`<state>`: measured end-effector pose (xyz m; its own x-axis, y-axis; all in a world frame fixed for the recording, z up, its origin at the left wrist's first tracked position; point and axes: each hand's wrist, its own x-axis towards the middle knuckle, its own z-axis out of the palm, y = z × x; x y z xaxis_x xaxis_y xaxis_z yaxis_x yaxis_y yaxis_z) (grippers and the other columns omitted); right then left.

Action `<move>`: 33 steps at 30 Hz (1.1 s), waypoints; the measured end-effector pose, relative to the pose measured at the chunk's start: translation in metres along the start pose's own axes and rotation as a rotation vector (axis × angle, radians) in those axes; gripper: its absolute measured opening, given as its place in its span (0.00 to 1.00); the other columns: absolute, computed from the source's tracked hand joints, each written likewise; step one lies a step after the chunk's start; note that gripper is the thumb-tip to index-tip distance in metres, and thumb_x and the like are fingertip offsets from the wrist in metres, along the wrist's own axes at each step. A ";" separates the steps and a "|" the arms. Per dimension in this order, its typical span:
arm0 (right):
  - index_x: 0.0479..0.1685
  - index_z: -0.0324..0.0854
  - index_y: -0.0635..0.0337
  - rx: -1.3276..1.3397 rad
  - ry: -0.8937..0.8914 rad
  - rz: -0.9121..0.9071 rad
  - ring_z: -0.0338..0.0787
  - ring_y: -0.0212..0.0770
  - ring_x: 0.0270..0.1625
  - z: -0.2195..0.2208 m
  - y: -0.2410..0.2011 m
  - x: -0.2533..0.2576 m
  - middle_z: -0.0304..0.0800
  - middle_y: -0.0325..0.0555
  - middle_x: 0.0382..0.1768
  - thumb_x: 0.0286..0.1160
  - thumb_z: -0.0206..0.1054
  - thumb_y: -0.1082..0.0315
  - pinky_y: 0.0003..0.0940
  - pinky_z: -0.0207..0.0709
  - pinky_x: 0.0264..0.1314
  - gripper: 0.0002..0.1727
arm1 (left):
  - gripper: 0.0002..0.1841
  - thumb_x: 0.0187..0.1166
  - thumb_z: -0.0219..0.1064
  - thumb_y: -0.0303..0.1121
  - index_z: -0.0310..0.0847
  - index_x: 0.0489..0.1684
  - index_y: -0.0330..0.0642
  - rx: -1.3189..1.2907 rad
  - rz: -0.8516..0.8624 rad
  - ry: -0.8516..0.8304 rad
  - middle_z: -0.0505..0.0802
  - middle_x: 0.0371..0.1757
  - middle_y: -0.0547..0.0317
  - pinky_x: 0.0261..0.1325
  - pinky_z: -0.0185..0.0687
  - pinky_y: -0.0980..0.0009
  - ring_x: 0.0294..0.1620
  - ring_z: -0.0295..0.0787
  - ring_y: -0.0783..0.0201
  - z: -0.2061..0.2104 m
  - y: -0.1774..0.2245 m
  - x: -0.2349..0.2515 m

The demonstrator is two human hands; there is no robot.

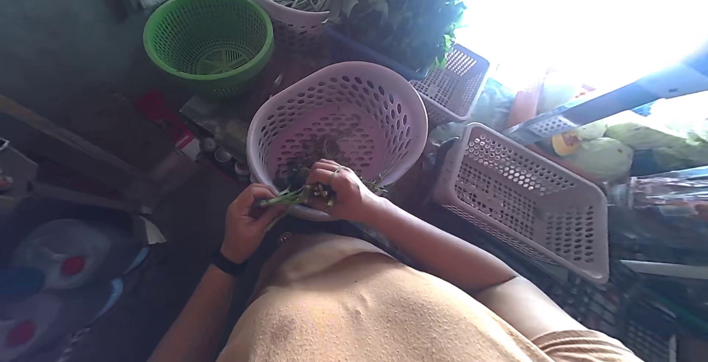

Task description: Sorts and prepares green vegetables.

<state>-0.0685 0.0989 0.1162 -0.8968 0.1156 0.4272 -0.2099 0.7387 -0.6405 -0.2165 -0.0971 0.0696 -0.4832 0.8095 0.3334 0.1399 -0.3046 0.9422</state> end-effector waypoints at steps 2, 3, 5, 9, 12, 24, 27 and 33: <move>0.53 0.90 0.61 0.035 -0.097 0.044 0.90 0.38 0.42 -0.003 -0.002 0.002 0.91 0.45 0.41 0.62 0.78 0.69 0.39 0.88 0.49 0.17 | 0.12 0.73 0.77 0.26 0.83 0.50 0.46 -0.010 0.003 -0.012 0.90 0.53 0.63 0.54 0.93 0.68 0.51 0.91 0.68 0.000 -0.002 0.000; 0.58 0.89 0.59 0.038 -0.168 0.061 0.91 0.39 0.44 -0.004 -0.004 0.004 0.92 0.45 0.43 0.61 0.79 0.68 0.43 0.87 0.52 0.21 | 0.13 0.73 0.76 0.26 0.84 0.52 0.45 -0.007 0.012 -0.024 0.89 0.54 0.64 0.55 0.92 0.69 0.53 0.90 0.68 0.001 -0.003 0.000; 0.63 0.89 0.54 0.000 -0.266 0.060 0.91 0.41 0.47 -0.001 -0.006 0.005 0.93 0.43 0.43 0.60 0.83 0.63 0.46 0.84 0.56 0.26 | 0.13 0.73 0.75 0.26 0.84 0.53 0.47 -0.017 0.019 -0.030 0.89 0.54 0.66 0.57 0.91 0.69 0.54 0.90 0.70 0.003 -0.004 0.001; 0.63 0.88 0.56 -0.161 -0.179 -0.057 0.92 0.45 0.47 0.020 -0.006 0.000 0.94 0.44 0.41 0.58 0.83 0.61 0.45 0.84 0.56 0.28 | 0.20 0.72 0.73 0.22 0.77 0.57 0.53 -0.106 -0.019 0.022 0.92 0.52 0.70 0.56 0.92 0.68 0.51 0.92 0.71 0.020 0.004 0.003; 0.53 0.91 0.59 -0.105 -0.007 -0.118 0.91 0.44 0.45 0.025 0.000 -0.002 0.91 0.47 0.40 0.58 0.81 0.69 0.40 0.86 0.52 0.19 | 0.15 0.71 0.75 0.23 0.81 0.52 0.47 -0.020 0.017 0.106 0.94 0.49 0.66 0.52 0.93 0.69 0.48 0.93 0.70 0.023 0.006 0.010; 0.43 0.86 0.70 0.163 0.169 -0.030 0.89 0.30 0.45 -0.044 0.000 0.023 0.90 0.47 0.41 0.67 0.75 0.73 0.24 0.85 0.51 0.10 | 0.12 0.83 0.67 0.27 0.81 0.61 0.36 0.043 0.337 -0.079 0.91 0.59 0.56 0.48 0.88 0.76 0.46 0.89 0.73 0.046 0.048 0.082; 0.46 0.86 0.71 0.186 0.234 -0.034 0.87 0.26 0.48 -0.076 -0.008 0.034 0.89 0.45 0.44 0.72 0.73 0.71 0.21 0.83 0.55 0.11 | 0.09 0.85 0.63 0.25 0.88 0.51 0.30 0.115 0.454 -0.083 0.90 0.59 0.49 0.52 0.87 0.76 0.51 0.88 0.70 0.056 0.062 0.116; 0.41 0.86 0.69 0.201 0.238 -0.211 0.85 0.29 0.59 -0.113 -0.040 0.058 0.87 0.46 0.51 0.71 0.72 0.72 0.23 0.81 0.64 0.07 | 0.60 0.69 0.73 0.64 0.40 0.92 0.33 -0.156 0.471 -0.357 0.64 0.89 0.43 0.86 0.69 0.57 0.86 0.67 0.54 0.082 0.080 0.164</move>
<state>-0.0678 0.1511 0.2387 -0.7154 0.1433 0.6839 -0.4735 0.6203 -0.6253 -0.2137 0.0525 0.2020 -0.0770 0.6799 0.7292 0.1269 -0.7187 0.6836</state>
